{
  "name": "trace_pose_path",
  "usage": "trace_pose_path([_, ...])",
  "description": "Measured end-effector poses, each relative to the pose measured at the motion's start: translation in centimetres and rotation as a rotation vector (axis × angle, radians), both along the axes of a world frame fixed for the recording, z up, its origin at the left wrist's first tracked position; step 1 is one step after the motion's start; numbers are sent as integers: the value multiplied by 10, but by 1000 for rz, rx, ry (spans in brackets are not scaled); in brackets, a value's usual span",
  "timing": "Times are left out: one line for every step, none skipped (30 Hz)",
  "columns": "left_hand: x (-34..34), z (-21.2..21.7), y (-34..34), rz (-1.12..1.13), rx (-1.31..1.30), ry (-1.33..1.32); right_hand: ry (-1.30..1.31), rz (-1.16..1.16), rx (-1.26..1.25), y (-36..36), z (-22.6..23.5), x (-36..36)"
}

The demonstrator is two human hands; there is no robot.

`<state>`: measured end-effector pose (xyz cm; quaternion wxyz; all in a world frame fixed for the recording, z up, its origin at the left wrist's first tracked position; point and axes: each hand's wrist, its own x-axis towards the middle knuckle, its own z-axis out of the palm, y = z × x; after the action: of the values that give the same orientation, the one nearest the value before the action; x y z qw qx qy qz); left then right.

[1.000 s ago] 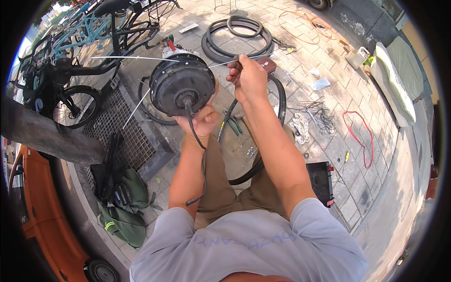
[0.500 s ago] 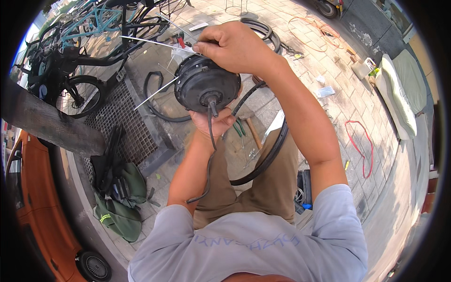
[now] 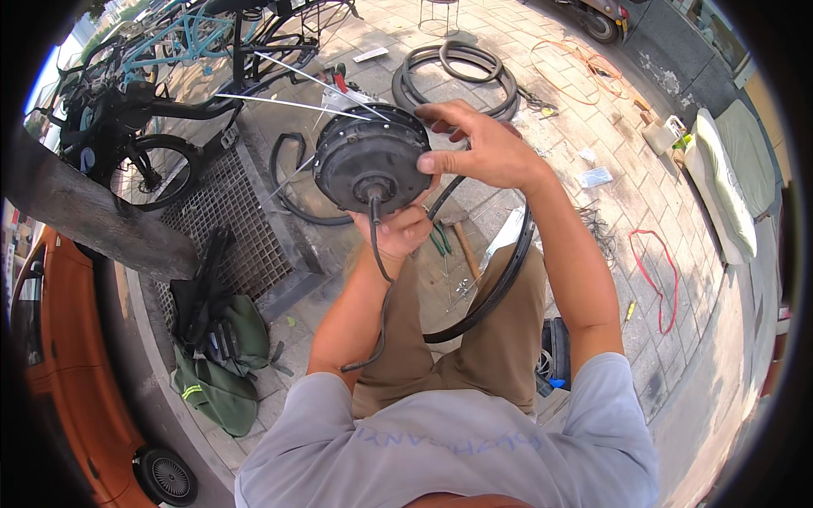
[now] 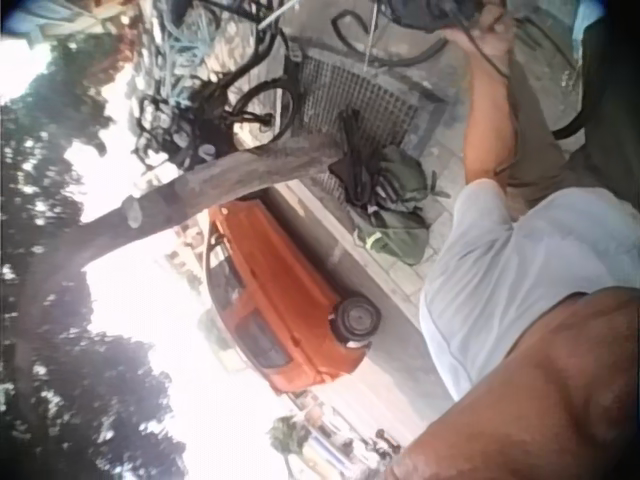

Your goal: The person inserts metal spokes into a bicycle hub and aligns them with a wheel rim. They repeatedly pick up spokes, insert them into the hub, and adjust their position while holding the rim.

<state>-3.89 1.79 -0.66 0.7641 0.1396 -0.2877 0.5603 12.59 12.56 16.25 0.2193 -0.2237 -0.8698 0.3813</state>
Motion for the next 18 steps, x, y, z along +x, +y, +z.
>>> trace_pose_path([-1, -8, 3, -15, 36, -19, -36, 25, 6, -6, -8, 3])
trace_pose_path([0, -3, 1, -20, 16, -22, -40, 23, 47, -13, -10, 2])
trace_pose_path([2, 2, -1, -25, -3, -25, -43, 21, 87, -19, -10, -1])
trace_pose_path([3, 8, -4, -30, -22, -28, -45, 20, 128, -22, -11, -5])
trace_pose_path([5, 7, -4, -33, -19, -38, -40, 14, 103, -22, -11, -9])
trace_pose_path([5, 7, -4, -35, -14, -45, -35, 8, 77, -22, -11, -14])
trace_pose_path([4, -2, 0, -30, 10, -55, -29, 2, 51, -22, -12, -17])
trace_pose_path([2, -4, 2, -24, 23, -56, -45, -2, 67, -22, -12, -20])
trace_pose_path([2, -6, 3, -20, 34, -58, -60, -6, 83, -22, -12, -22])
trace_pose_path([1, -9, 3, -16, 31, -51, -75, -10, 99, -22, -13, -24])
trace_pose_path([-1, -10, 2, -13, 26, -43, -44, 12, 11, -24, -13, -27])
trace_pose_path([-1, -13, 1, -4, 37, -46, -13, 35, -76, -26, -13, -30])
trace_pose_path([-1, -18, 0, 4, 48, -50, 16, 59, -164, -28, -13, -33])
trace_pose_path([-1, -18, -1, 9, 57, -48, 44, 61, -201, -28, -16, -33])
trace_pose_path([-2, -18, -5, 20, 21, -20, 70, 62, -238, -29, -21, -32])
trace_pose_path([-3, -17, -9, 30, -15, 8, 97, 64, -276, -31, -25, -31])
trace_pose_path([-5, -10, -12, 40, -46, 39, 122, 64, -291, -35, -25, -30])
trace_pose_path([-5, -3, -16, 76, -133, 38, 146, 63, -306, -41, -26, -28])
